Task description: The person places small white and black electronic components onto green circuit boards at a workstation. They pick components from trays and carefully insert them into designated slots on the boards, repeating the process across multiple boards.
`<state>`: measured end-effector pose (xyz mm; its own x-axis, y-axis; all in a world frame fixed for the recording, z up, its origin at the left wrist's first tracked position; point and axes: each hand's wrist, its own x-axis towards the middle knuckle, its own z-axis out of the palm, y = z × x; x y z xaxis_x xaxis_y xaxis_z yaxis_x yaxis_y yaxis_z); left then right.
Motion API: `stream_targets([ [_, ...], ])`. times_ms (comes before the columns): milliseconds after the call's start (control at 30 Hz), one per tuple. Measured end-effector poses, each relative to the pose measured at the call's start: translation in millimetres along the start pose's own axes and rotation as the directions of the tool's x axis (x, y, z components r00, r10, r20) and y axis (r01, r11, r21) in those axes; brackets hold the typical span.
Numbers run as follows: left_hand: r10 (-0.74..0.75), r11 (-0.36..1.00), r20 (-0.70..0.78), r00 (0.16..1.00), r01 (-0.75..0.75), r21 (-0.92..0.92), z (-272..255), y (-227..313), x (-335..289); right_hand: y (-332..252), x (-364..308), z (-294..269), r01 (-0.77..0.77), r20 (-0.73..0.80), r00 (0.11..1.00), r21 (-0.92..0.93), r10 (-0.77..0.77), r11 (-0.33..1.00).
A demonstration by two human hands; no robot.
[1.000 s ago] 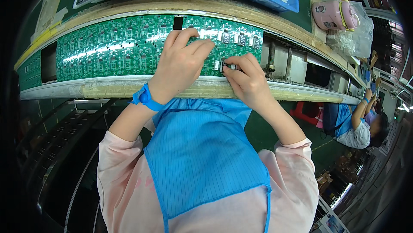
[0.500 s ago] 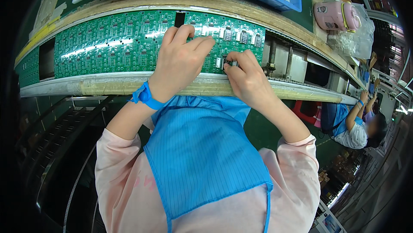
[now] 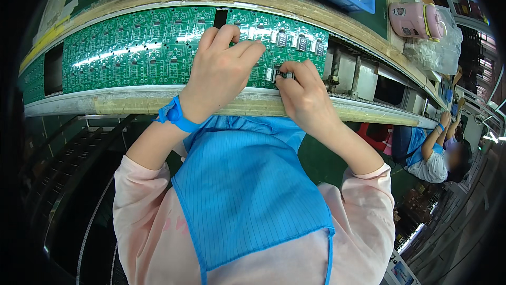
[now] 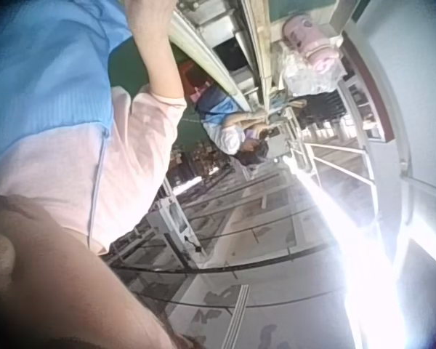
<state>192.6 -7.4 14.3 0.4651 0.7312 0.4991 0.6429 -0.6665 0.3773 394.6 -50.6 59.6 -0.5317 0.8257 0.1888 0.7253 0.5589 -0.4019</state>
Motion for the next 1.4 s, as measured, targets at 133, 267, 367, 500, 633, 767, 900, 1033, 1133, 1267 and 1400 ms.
stream_targets([
  [133,0.004,1.000,-0.018,1.000,-0.004,0.002,4,2,-1,3,-1,0,0.014,0.021,1.000,-0.011,-0.014,1.000],
  [267,-0.007,1.000,-0.014,1.000,0.006,-0.016,4,4,-2,5,1,-4,0.042,0.055,0.998,-0.038,-0.040,0.998],
  [367,0.023,1.000,-0.086,0.996,-0.023,0.011,10,-2,-2,3,4,-7,0.036,0.077,0.997,-0.065,-0.031,0.997],
  [500,0.034,0.999,-0.085,0.996,-0.033,0.012,11,-1,-2,9,3,-6,0.080,0.063,0.995,-0.089,-0.074,0.993],
  [633,0.002,1.000,-0.068,0.998,-0.002,-0.001,14,0,-5,10,3,-2,0.130,0.050,0.991,-0.102,-0.125,0.986],
  [767,-0.016,1.000,-0.060,0.998,0.015,-0.016,14,5,-12,10,7,-7,0.143,0.115,0.985,-0.090,-0.132,0.986],
  [900,-0.044,0.999,-0.056,0.997,0.043,-0.014,15,11,-20,11,13,-11,0.190,0.161,0.971,-0.059,-0.178,0.980],
  [1033,-0.029,0.999,-0.058,0.998,0.027,-0.035,27,12,-20,9,14,-11,0.173,0.186,0.970,-0.085,-0.155,0.981],
  [1133,-0.044,0.999,-0.047,0.998,0.043,-0.030,25,13,-24,7,15,-12,0.180,0.227,0.962,-0.101,-0.154,0.978],
  [1267,-0.019,0.999,-0.019,1.000,0.018,-0.043,18,10,-13,10,18,-15,0.210,0.266,0.949,-0.143,-0.167,0.967],
  [1400,-0.019,0.999,0.050,0.999,0.020,-0.030,-7,7,1,0,24,-28,0.107,0.291,0.954,-0.115,-0.070,0.988],
])
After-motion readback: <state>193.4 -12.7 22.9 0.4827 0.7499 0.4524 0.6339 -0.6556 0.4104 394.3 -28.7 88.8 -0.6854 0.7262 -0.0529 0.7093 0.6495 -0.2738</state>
